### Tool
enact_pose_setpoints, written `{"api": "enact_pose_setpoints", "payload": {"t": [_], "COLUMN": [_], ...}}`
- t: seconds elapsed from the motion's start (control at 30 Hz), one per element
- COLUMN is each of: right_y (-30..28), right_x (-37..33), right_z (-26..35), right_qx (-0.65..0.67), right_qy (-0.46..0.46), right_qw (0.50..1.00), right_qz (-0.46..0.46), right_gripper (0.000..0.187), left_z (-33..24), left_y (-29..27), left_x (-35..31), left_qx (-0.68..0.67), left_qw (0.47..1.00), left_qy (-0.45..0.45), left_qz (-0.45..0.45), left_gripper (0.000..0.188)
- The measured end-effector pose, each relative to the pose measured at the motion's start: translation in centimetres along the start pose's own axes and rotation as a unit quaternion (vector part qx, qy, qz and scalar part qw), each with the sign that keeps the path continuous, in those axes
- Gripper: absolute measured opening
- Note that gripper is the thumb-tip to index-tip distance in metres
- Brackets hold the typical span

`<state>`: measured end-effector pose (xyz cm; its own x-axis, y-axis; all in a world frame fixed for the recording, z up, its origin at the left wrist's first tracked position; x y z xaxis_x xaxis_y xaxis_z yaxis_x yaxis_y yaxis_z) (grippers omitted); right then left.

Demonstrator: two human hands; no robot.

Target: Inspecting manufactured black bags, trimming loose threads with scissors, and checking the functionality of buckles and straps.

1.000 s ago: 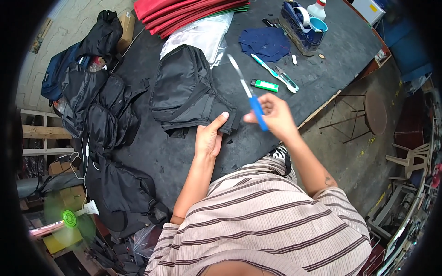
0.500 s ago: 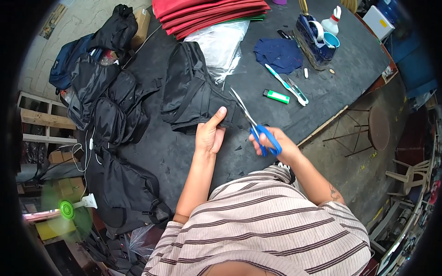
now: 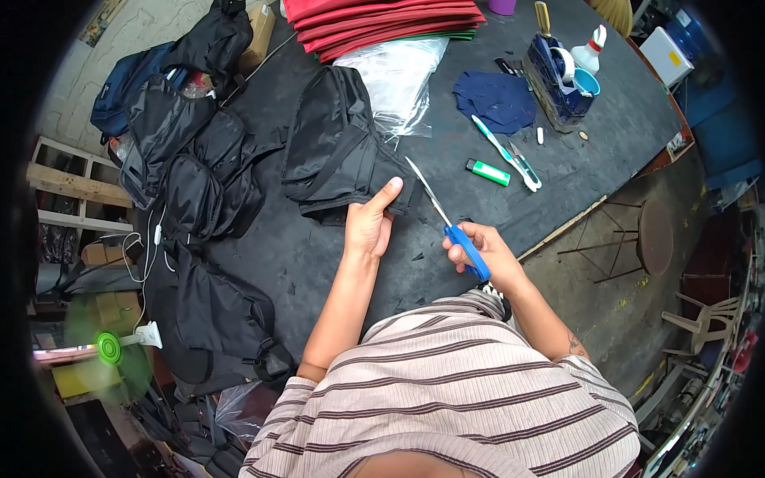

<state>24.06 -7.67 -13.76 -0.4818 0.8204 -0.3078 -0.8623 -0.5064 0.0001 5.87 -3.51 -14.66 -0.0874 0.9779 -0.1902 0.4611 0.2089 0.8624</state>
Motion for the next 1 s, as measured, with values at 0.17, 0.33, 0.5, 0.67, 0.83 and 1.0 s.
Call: {"api": "enact_pose_setpoints", "payload": {"t": [0.17, 0.33, 0.5, 0.67, 0.83, 1.0], "right_y": [0.3, 0.7, 1.1, 1.0, 0.7, -2.6], "right_x": [0.1, 0.1, 0.4, 0.8, 0.6, 0.2], "right_z": [0.1, 0.5, 0.4, 0.7, 0.8, 1.9], "right_qx": [0.001, -0.057, -0.053, -0.060, -0.081, 0.007], "right_qy": [0.014, 0.051, 0.035, 0.047, 0.052, -0.018], "right_qw": [1.000, 0.996, 0.997, 0.995, 0.993, 0.994], "right_qz": [-0.022, -0.052, -0.053, -0.061, -0.074, 0.105], "right_gripper": [0.030, 0.026, 0.027, 0.028, 0.027, 0.046], "left_z": [0.0, -0.1, -0.3, -0.1, -0.2, -0.9], "left_y": [0.0, 0.2, 0.0, -0.5, -0.2, -0.7], "left_x": [-0.1, -0.2, -0.3, -0.4, -0.6, -0.4], "left_qx": [0.001, -0.003, 0.011, 0.023, 0.028, 0.040], "left_qw": [1.000, 1.000, 1.000, 0.999, 0.999, 0.996], "left_qy": [-0.004, -0.001, -0.010, -0.024, -0.040, -0.076], "left_qz": [0.008, 0.011, 0.010, 0.009, 0.008, -0.006], "left_gripper": [0.045, 0.046, 0.046, 0.046, 0.046, 0.034]}}
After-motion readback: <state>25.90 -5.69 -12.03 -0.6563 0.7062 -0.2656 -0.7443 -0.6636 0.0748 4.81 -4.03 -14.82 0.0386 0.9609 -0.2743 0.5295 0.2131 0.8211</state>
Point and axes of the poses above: each hand's wrist, its own x-axis towards the middle knuckle, its own y-axis out of the palm, z = x × y, the point moved 4 cm from there along x, towards the middle knuckle, and after that the axes turned 15 degrees about -x, right-handed, at the moved point
